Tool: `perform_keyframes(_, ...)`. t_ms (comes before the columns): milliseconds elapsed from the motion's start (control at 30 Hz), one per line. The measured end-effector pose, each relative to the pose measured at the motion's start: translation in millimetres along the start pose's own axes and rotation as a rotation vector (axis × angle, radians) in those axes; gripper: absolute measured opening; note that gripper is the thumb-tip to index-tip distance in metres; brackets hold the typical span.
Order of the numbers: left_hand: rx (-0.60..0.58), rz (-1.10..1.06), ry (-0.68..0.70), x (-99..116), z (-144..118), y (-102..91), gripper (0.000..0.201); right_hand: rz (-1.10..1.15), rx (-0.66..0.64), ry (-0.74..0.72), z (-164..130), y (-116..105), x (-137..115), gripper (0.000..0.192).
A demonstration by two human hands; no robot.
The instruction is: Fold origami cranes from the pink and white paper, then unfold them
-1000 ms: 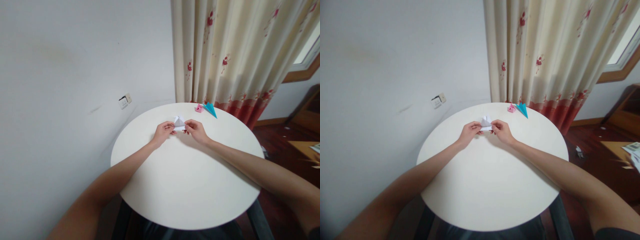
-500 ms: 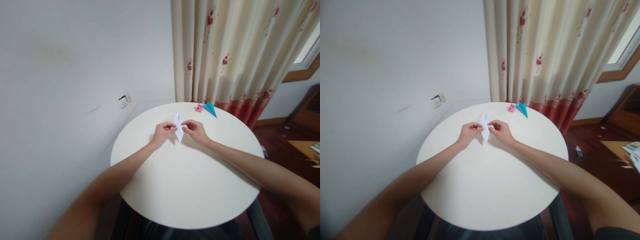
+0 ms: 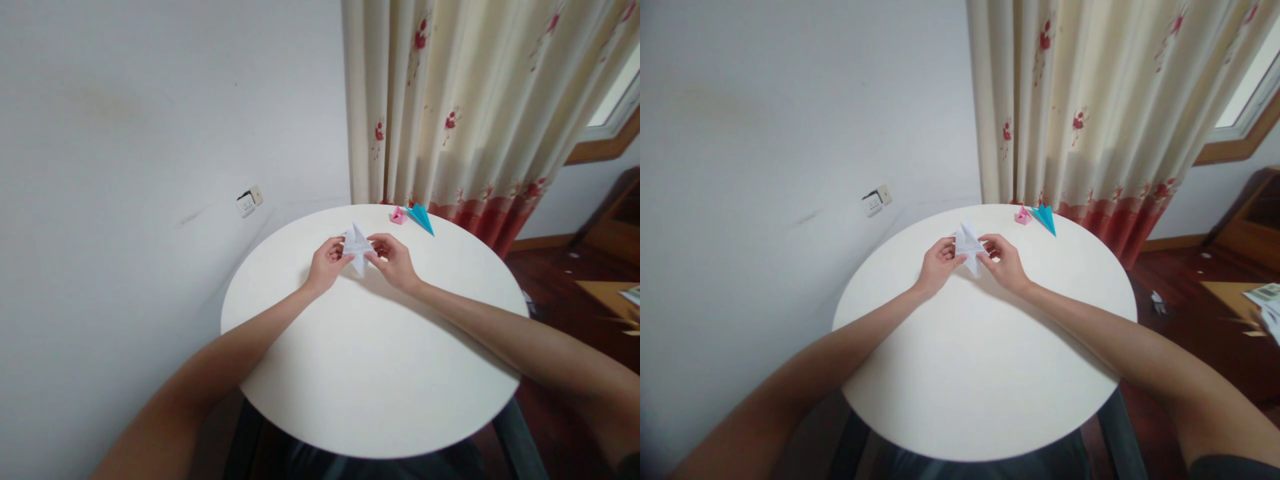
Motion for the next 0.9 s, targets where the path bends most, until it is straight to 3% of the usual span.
perform_keyframes(167,-0.059,0.049,-0.073,-2.3,-0.7,-0.8,0.032,-0.067,0.001,-0.049,-1.0,1.2,-7.0,0.029)
perform_keyframes(400,0.012,0.179,-0.132,-8.0,-0.4,-3.6,0.027,-0.166,-0.028,-0.103,-2.7,2.1,-12.7,0.028)
perform_keyframes(500,0.039,0.155,-0.133,-8.3,-1.3,-2.2,0.030,-0.169,-0.016,-0.117,-2.4,0.7,-13.7,0.027)
perform_keyframes(667,-0.013,0.069,-0.234,-7.6,-5.1,2.9,0.032,-0.219,-0.015,-0.128,-1.7,-0.5,-16.8,0.012)
perform_keyframes(900,-0.016,-0.004,-0.228,-5.8,-7.3,6.0,0.028,-0.184,-0.017,-0.130,-3.5,2.3,-19.3,0.016)
Point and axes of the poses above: each hand's wrist, its own z-axis towards the middle knuckle, its own y-axis out of the palm, x = y × z, the point moved 3 cm from there along z, towards the middle knuckle, and after that the axes turned 3 degrees about -x, right-handed, at the moved point
